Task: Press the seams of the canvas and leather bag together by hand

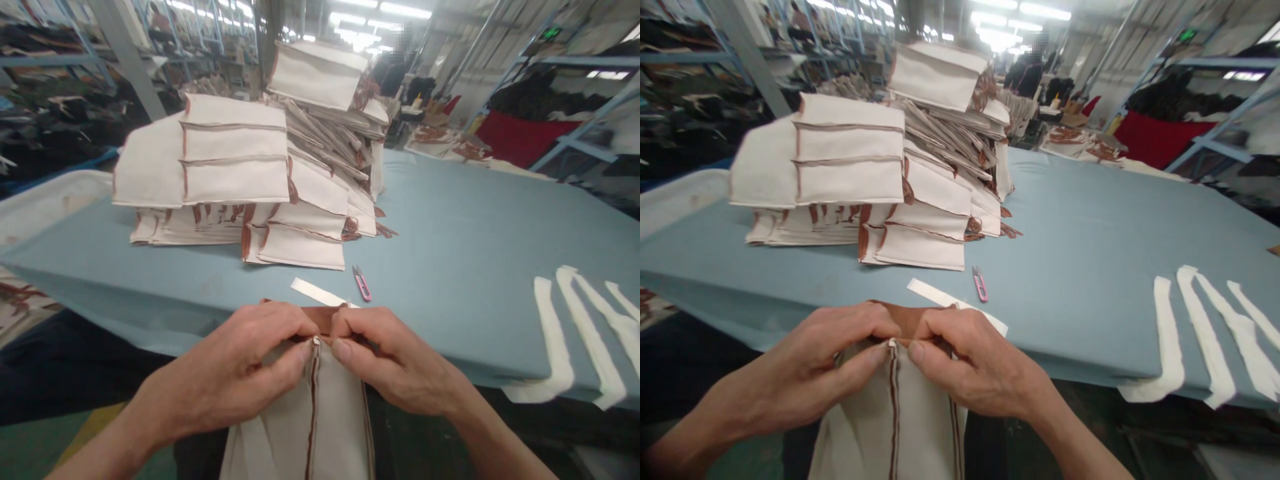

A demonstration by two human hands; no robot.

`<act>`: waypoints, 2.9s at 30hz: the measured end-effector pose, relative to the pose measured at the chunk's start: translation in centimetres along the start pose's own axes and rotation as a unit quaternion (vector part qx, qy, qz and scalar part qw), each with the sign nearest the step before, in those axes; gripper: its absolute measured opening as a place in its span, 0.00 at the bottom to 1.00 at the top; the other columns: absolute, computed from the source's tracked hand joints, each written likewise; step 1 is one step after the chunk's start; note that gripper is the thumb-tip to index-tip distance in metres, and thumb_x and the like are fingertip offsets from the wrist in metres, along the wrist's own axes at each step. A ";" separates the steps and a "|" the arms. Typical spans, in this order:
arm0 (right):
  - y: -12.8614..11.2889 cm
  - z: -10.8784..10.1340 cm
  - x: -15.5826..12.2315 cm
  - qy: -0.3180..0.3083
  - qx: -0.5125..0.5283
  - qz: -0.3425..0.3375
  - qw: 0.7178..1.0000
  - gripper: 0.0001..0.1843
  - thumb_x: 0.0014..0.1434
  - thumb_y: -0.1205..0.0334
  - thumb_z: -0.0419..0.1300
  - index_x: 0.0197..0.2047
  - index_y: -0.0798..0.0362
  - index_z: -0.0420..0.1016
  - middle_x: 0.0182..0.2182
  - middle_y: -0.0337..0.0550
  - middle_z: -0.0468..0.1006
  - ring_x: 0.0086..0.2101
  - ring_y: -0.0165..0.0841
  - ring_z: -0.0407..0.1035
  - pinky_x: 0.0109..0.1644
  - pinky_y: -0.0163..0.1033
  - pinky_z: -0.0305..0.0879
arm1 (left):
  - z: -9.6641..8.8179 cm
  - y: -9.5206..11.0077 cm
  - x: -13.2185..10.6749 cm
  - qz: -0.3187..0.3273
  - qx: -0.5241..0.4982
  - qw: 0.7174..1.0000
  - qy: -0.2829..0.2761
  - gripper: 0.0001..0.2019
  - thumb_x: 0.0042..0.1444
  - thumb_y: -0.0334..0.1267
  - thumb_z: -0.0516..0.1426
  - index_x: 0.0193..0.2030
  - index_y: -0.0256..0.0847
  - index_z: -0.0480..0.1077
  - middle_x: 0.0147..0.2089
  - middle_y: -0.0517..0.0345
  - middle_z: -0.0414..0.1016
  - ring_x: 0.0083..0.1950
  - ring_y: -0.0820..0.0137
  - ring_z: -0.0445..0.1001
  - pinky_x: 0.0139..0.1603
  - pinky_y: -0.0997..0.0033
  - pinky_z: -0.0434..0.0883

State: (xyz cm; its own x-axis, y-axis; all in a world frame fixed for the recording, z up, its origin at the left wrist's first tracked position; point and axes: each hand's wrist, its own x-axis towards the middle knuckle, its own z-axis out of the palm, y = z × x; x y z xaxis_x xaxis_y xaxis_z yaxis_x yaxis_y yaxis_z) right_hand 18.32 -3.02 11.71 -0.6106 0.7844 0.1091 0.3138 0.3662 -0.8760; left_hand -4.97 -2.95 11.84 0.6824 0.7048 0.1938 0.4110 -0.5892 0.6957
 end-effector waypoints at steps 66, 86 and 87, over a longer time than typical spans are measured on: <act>2.3 2.8 0.5 0.030 -0.053 -0.028 0.998 0.07 0.60 0.70 0.60 0.30 0.53 0.71 0.22 0.31 0.70 0.22 0.24 0.61 0.30 0.31 0.55 | 1.8 -1.0 -0.8 -0.211 -0.083 0.973 -0.036 0.08 0.58 0.34 0.55 0.30 0.42 0.74 0.29 0.67 0.74 0.33 0.72 0.69 0.36 0.74 0.61; 1.3 1.6 1.3 -0.031 -0.047 0.072 0.996 0.09 0.55 0.71 0.58 0.25 0.52 0.67 0.20 0.31 0.67 0.22 0.25 0.59 0.26 0.32 0.50 | 2.2 -0.2 0.0 -0.231 -0.083 0.969 -0.041 0.07 0.53 0.33 0.54 0.25 0.41 0.66 0.25 0.67 0.64 0.31 0.72 0.65 0.33 0.73 0.58; 1.4 1.7 1.3 -0.030 -0.044 0.074 0.996 0.09 0.55 0.71 0.58 0.25 0.52 0.67 0.20 0.31 0.67 0.22 0.25 0.59 0.26 0.32 0.50 | 2.2 -0.2 0.0 -0.234 -0.094 0.967 -0.046 0.07 0.53 0.33 0.54 0.24 0.41 0.66 0.25 0.67 0.64 0.30 0.72 0.64 0.32 0.73 0.58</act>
State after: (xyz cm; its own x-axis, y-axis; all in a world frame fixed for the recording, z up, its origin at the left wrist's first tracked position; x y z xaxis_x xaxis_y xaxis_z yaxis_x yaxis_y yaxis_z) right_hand 16.74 -2.37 9.79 -0.5952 0.8021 -0.0490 0.4645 0.2937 -0.8354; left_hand -3.71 -3.68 10.14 0.5035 0.8333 -0.2283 0.5755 -0.1263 0.8080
